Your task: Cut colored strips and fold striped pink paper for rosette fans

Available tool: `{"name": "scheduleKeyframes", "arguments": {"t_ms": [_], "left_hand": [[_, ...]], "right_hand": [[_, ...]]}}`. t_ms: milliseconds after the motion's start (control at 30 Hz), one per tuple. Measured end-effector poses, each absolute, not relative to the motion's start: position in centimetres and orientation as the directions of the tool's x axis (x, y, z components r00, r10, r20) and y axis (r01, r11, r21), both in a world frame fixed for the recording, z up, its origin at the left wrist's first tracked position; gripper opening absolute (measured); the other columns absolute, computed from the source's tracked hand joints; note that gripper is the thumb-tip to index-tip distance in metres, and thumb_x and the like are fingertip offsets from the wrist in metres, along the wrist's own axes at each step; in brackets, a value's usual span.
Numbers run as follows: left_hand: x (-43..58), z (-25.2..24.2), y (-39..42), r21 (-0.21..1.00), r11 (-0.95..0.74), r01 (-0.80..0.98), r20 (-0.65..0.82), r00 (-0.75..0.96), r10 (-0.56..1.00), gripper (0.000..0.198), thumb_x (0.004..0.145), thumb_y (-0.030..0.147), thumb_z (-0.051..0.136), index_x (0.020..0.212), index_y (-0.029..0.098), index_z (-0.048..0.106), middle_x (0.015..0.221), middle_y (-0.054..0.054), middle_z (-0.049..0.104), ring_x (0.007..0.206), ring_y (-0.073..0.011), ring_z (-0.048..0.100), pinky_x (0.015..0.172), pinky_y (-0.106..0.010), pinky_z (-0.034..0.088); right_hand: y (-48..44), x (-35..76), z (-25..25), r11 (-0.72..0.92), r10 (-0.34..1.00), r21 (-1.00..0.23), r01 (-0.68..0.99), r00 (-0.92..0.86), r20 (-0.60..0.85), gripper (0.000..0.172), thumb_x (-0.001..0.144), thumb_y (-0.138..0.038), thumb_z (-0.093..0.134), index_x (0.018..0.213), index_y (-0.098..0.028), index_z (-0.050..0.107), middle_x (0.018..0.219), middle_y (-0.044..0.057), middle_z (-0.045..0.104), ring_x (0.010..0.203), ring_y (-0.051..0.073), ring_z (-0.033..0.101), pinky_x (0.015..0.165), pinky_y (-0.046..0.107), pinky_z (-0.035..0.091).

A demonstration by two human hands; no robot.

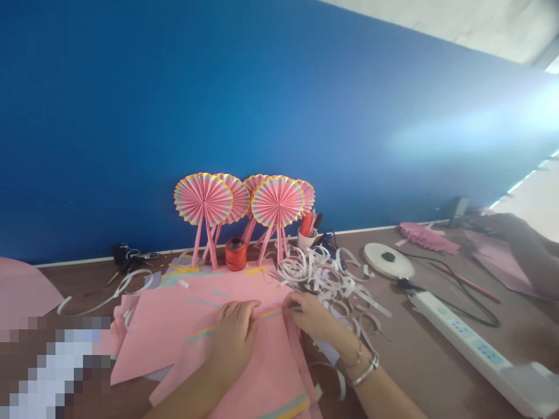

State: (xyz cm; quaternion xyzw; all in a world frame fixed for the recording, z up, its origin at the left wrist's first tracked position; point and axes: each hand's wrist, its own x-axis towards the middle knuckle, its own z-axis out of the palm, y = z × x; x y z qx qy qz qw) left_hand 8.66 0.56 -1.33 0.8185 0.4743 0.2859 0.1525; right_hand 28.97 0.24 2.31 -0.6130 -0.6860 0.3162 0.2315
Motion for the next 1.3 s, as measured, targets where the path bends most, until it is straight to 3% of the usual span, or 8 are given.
{"name": "scheduleKeyframes", "arguments": {"t_ms": [167, 367, 733, 967, 1033, 1167, 1233, 1300], "left_hand": [[8.8, -1.7, 0.4, 0.492, -0.567, 0.660, 0.402, 0.405, 0.821, 0.028, 0.084, 0.012, 0.038, 0.105, 0.020, 0.054, 0.090, -0.004, 0.068, 0.085, -0.0200, 0.062, 0.089, -0.045, 0.041], [8.8, -1.9, 0.4, 0.468, -0.579, 0.668, 0.421, 0.407, 0.811, 0.027, 0.085, 0.013, 0.038, 0.105, 0.020, 0.054, 0.095, -0.004, 0.068, 0.089, -0.0198, 0.063, 0.092, -0.045, 0.040], [8.7, -1.6, 0.2, 0.448, -0.586, 0.675, 0.432, 0.410, 0.803, 0.027, 0.084, 0.012, 0.037, 0.105, 0.020, 0.053, 0.093, -0.005, 0.068, 0.088, -0.0198, 0.063, 0.093, -0.047, 0.039], [8.8, -1.0, 0.1, 0.470, -0.575, 0.670, 0.444, 0.383, 0.810, 0.030, 0.083, 0.010, 0.037, 0.105, 0.020, 0.054, 0.082, -0.003, 0.065, 0.080, -0.0195, 0.061, 0.089, -0.045, 0.041], [8.7, -1.0, 0.1, 0.469, -0.563, 0.681, 0.449, 0.365, 0.815, 0.029, 0.083, 0.010, 0.037, 0.105, 0.020, 0.054, 0.082, -0.003, 0.065, 0.082, -0.0207, 0.060, 0.086, -0.043, 0.043], [8.3, -0.6, 0.4, 0.480, -0.541, 0.690, 0.465, 0.323, 0.824, 0.030, 0.084, 0.011, 0.036, 0.104, 0.021, 0.055, 0.082, -0.003, 0.066, 0.084, -0.0208, 0.061, 0.085, -0.042, 0.044], [8.0, -0.3, 0.8, 0.504, -0.518, 0.691, 0.459, 0.294, 0.838, 0.030, 0.082, 0.011, 0.037, 0.104, 0.021, 0.055, 0.081, -0.003, 0.066, 0.081, -0.0201, 0.061, 0.085, -0.042, 0.044], [7.9, -0.1, 1.3, 0.543, -0.493, 0.679, 0.445, 0.266, 0.855, 0.030, 0.080, 0.011, 0.040, 0.104, 0.021, 0.055, 0.080, -0.002, 0.066, 0.078, -0.0198, 0.062, 0.085, -0.042, 0.044]], "right_hand": [[0.3, 28.5, 2.1, 0.002, 0.982, -0.788, 0.616, -0.148, -0.114, 0.017, 0.068, -0.016, 0.057, 0.081, -0.016, 0.068, 0.085, 0.005, 0.070, 0.077, 0.016, 0.062, 0.069, 0.024, 0.046], [0.4, 28.4, 1.8, 0.011, 0.985, -0.771, 0.637, -0.139, -0.101, 0.015, 0.068, -0.015, 0.053, 0.068, -0.014, 0.068, 0.067, 0.002, 0.067, 0.065, 0.014, 0.058, 0.060, 0.022, 0.043], [0.4, 28.8, 2.3, 0.004, 0.989, -0.773, 0.635, -0.116, -0.089, 0.020, 0.063, -0.013, 0.047, 0.064, -0.014, 0.068, 0.064, 0.001, 0.066, 0.065, 0.015, 0.057, 0.061, 0.022, 0.041], [0.8, 27.8, 0.6, -0.187, 0.982, -0.857, 0.480, 0.100, -0.159, 0.016, 0.067, -0.022, 0.050, 0.057, -0.014, 0.060, 0.049, -0.003, 0.054, 0.050, 0.011, 0.047, 0.049, 0.021, 0.033], [0.9, 27.7, 0.6, -0.163, 0.986, -0.837, 0.522, 0.120, -0.116, 0.017, 0.069, -0.022, 0.050, 0.057, -0.015, 0.060, 0.052, -0.002, 0.056, 0.053, 0.013, 0.050, 0.050, 0.021, 0.034], [1.2, 28.6, 0.9, -0.064, 0.971, -0.766, 0.640, 0.216, 0.099, 0.022, 0.077, -0.024, 0.044, 0.069, -0.016, 0.064, 0.069, 0.004, 0.066, 0.067, 0.017, 0.058, 0.063, 0.024, 0.041], [1.4, 29.0, 1.0, -0.002, 0.972, -0.769, 0.639, 0.181, 0.148, 0.026, 0.081, -0.025, 0.042, 0.079, -0.015, 0.065, 0.077, 0.005, 0.068, 0.072, 0.018, 0.059, 0.067, 0.025, 0.042], [1.5, 29.1, 0.9, 0.055, 0.983, -0.726, 0.685, 0.092, 0.161, 0.026, 0.082, -0.026, 0.043, 0.076, -0.015, 0.066, 0.074, 0.005, 0.066, 0.071, 0.017, 0.058, 0.067, 0.025, 0.041]]}}
